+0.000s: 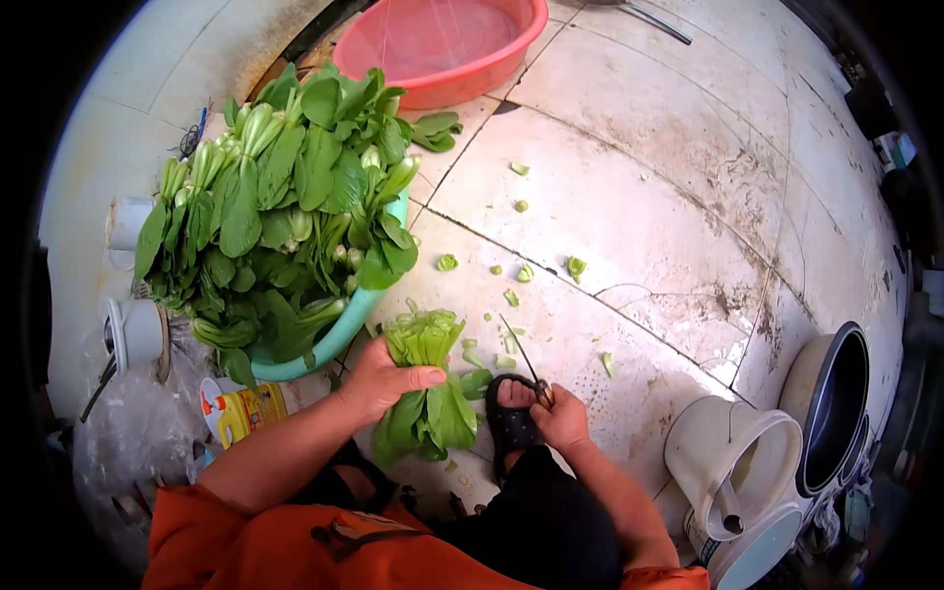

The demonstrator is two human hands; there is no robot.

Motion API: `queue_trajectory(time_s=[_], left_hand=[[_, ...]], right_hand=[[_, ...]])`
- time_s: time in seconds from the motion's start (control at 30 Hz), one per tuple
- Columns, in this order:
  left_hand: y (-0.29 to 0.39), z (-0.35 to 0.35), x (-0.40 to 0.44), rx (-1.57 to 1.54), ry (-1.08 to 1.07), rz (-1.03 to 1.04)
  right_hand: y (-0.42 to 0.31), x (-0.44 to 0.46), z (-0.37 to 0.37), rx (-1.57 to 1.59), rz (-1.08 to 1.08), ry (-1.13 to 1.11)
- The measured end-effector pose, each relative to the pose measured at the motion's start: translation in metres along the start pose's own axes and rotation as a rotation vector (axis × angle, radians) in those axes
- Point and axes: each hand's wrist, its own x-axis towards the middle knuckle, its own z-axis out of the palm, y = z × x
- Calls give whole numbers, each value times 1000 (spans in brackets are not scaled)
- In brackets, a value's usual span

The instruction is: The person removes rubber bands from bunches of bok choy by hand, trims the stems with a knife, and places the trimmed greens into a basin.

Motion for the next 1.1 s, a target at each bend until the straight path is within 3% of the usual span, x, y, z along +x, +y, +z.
queue_trajectory(time_s=[0.1,0.17,0.27,0.3,0.37,0.43,0.5,0.63,0.83,0.9,1.03,1.1], left_hand=[[11,15,15,-257,94,-261],[38,28,31,-309,129,-283],[121,37,74,-547,42,-107],[163,35,81,-610,-86,64],[229,18,98,-615,-120,397],[256,9,93,-573,203,396],[241,-5,93,-472,310,405],[169,-12,54,-172,44,198],[102,-50,-31,114,68,-98],[93,-76,-66,243,11,-187],[103,-96,-155,210,141,-201],[96,-106,-192,23,148,31]], right_hand=[[10,-1,0,44,66,71],[17,1,1,95,170,57],[24,-2,3,97,142,70],[24,-3,3,89,115,76],[31,0,6,100,107,71],[33,3,7,63,94,76],[33,11,8,50,78,76],[25,5,5,34,77,68],[11,1,-1,-88,-22,84],[-3,3,-2,147,-121,85],[-6,20,-3,117,-259,74],[-33,19,-15,207,-318,52]])
